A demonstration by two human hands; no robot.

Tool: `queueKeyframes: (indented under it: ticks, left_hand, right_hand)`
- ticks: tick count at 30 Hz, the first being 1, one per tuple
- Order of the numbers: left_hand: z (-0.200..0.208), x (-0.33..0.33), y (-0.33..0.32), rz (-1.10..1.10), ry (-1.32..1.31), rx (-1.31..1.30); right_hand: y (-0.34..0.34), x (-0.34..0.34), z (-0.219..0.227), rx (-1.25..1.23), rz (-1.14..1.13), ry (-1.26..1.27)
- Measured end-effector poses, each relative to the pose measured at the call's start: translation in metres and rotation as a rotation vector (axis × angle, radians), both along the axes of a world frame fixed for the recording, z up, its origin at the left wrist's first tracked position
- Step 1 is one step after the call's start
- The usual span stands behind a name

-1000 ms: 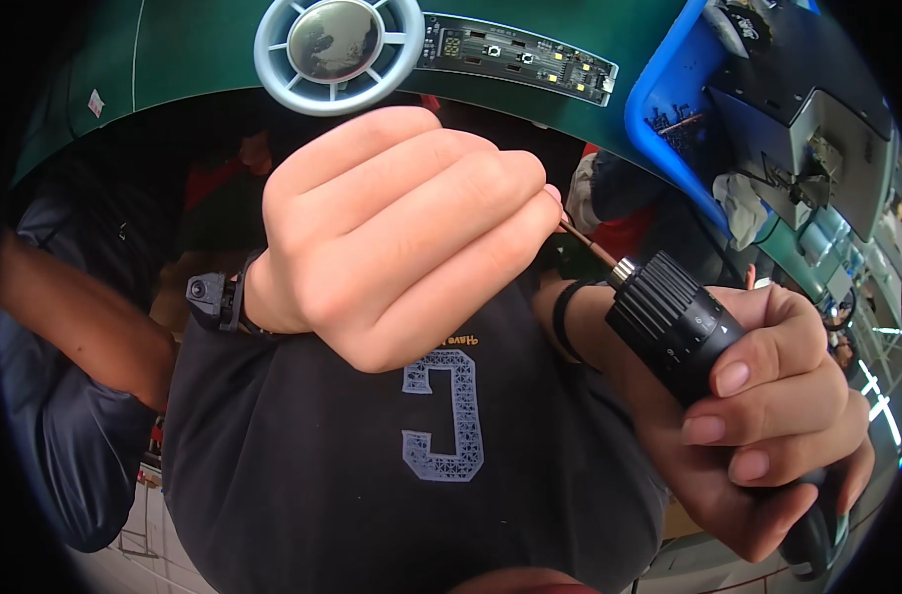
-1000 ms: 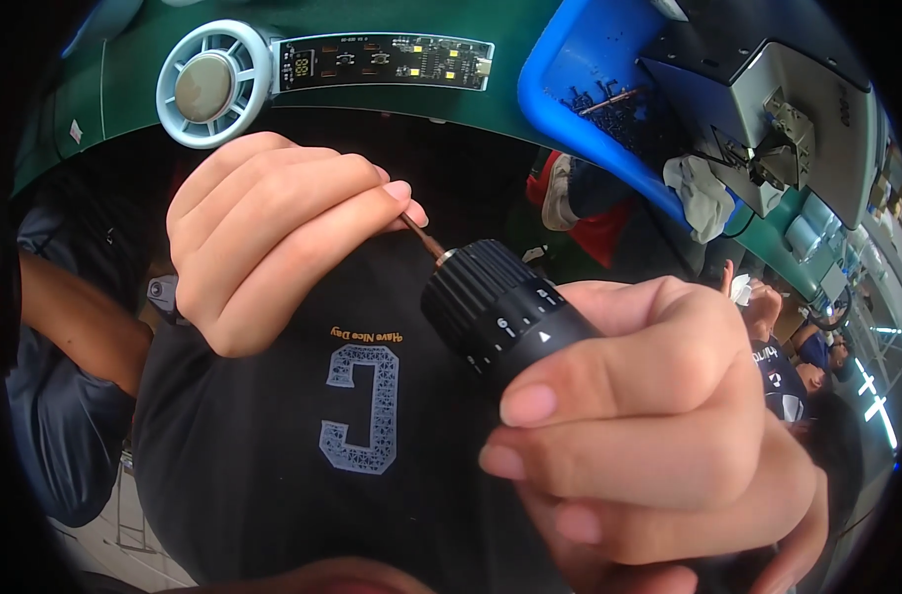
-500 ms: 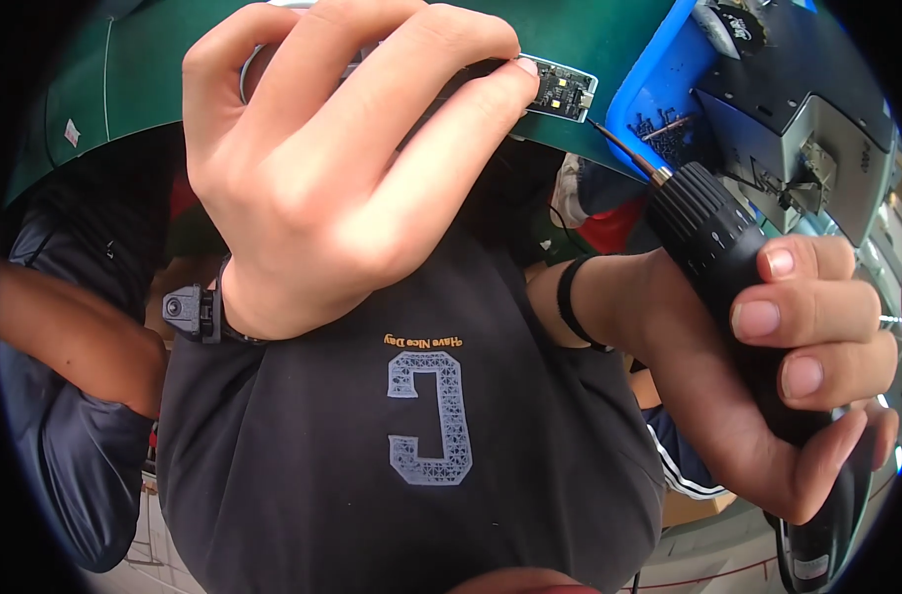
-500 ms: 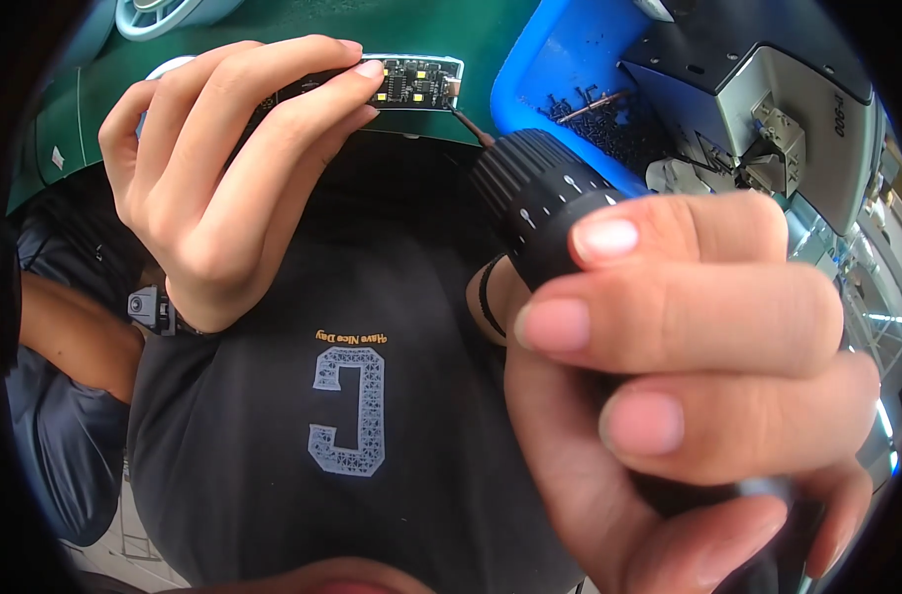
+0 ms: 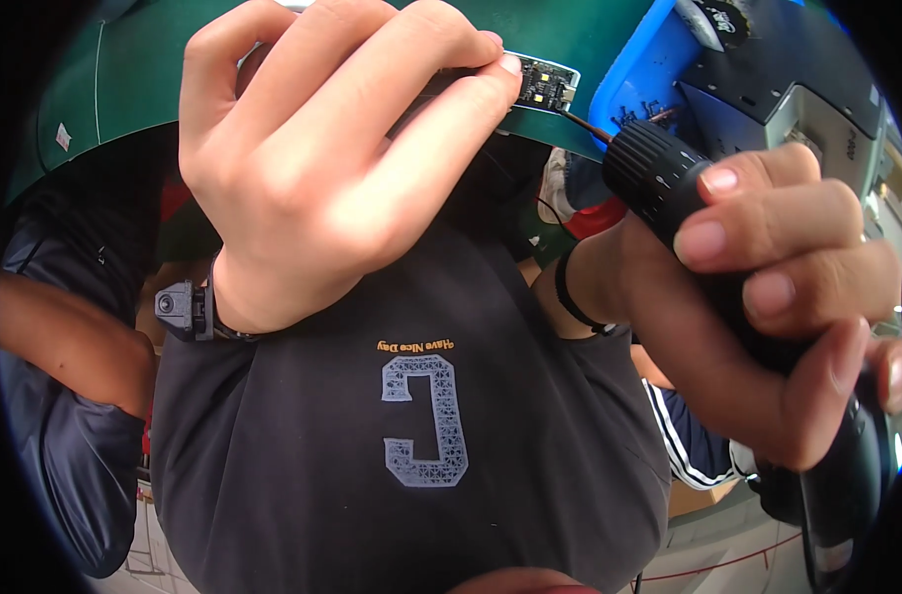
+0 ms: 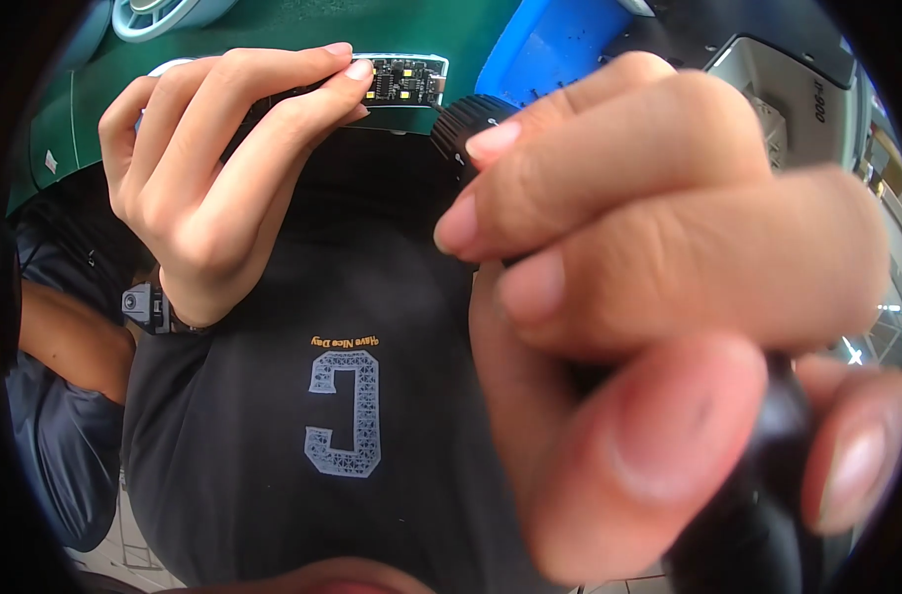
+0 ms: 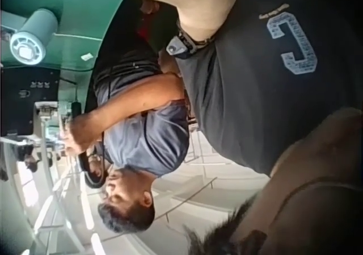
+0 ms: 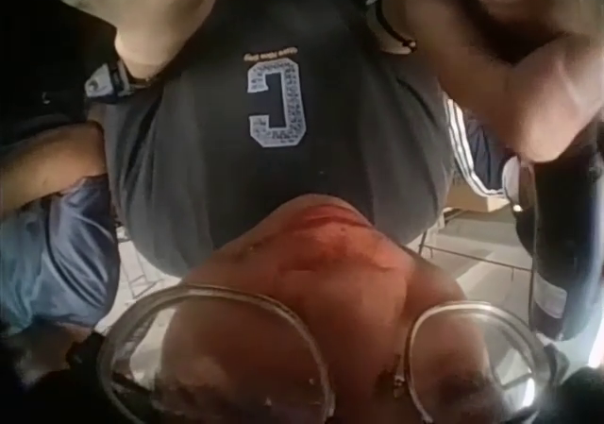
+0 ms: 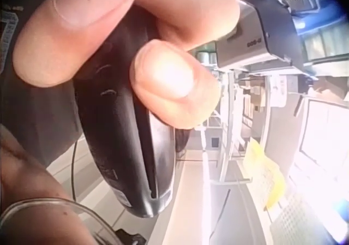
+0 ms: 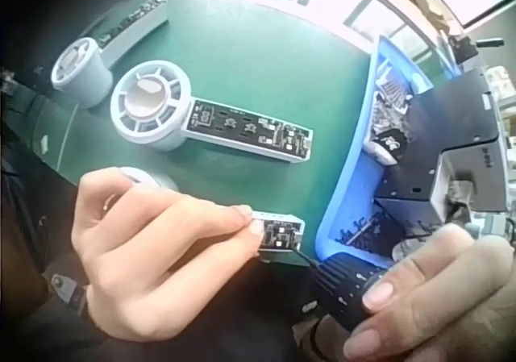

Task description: The person assembles electronic components by aligning a circuit board with a plastic fan housing and driving screws into the assembly with a power screwdriver. After completing each unit, they set it aside on the workbench and pick up new components to repeat the process.

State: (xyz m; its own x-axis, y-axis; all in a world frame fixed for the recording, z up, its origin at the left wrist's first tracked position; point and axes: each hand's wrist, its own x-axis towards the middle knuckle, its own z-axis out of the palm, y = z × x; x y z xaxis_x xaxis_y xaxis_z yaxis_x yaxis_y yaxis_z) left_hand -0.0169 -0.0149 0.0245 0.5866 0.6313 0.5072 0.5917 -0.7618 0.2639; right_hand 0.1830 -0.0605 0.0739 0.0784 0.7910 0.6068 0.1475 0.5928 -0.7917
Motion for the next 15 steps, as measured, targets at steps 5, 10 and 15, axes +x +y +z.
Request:
queueKeyframes:
  ticks: [5, 10, 15]
  left_hand:
    - [0.002, 0.002, 0.003, 0.0, -0.052, -0.009]
    - [0.001, -0.004, 0.003, -0.109, -0.056, 0.008]
    - [0.006, 0.004, 0.003, -0.105, -0.007, -0.035]
  right_hand:
    - [0.008, 0.01, -0.004, -0.003, 0.127, -0.114]
    - [-0.008, -0.004, -0.011, 0.002, -0.084, -0.063]
    - [-0.051, 0.009, 0.002, 0.102, -0.26, 0.215]
